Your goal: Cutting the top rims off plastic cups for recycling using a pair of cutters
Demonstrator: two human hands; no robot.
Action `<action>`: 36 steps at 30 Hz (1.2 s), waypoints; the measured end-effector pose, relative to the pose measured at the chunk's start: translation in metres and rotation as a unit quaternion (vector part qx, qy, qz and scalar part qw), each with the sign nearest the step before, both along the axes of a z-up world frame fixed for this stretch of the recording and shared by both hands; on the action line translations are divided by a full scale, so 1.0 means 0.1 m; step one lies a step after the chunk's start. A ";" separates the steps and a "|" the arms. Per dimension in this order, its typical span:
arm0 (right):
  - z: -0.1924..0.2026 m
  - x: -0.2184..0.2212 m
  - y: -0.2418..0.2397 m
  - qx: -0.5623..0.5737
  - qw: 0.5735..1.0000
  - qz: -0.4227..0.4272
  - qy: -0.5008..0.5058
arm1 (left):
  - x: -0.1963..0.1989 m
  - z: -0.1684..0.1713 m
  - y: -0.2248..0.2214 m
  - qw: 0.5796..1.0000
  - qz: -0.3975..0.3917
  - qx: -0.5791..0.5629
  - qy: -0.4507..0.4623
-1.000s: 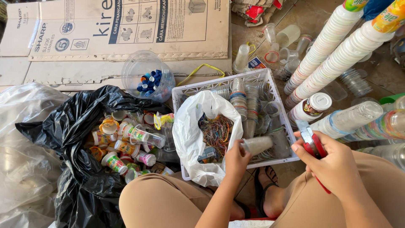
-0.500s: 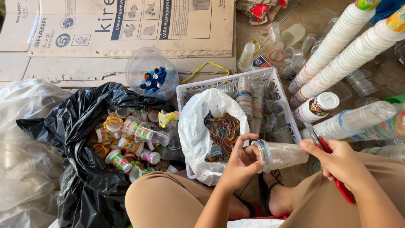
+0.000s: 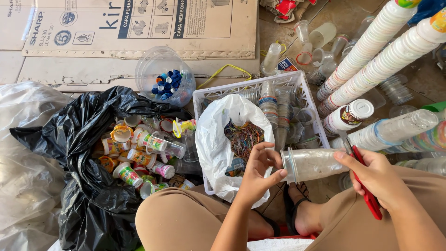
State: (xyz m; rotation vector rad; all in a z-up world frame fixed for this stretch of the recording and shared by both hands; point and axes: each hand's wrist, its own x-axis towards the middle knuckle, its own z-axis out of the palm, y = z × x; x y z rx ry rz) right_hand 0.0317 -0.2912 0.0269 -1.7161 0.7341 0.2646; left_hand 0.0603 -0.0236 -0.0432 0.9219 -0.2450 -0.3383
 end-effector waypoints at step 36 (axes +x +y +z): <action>0.09 -0.08 0.27 -0.052 0.997 -0.053 -0.025 | -0.20 -0.03 -0.36 0.927 0.123 0.352 -0.044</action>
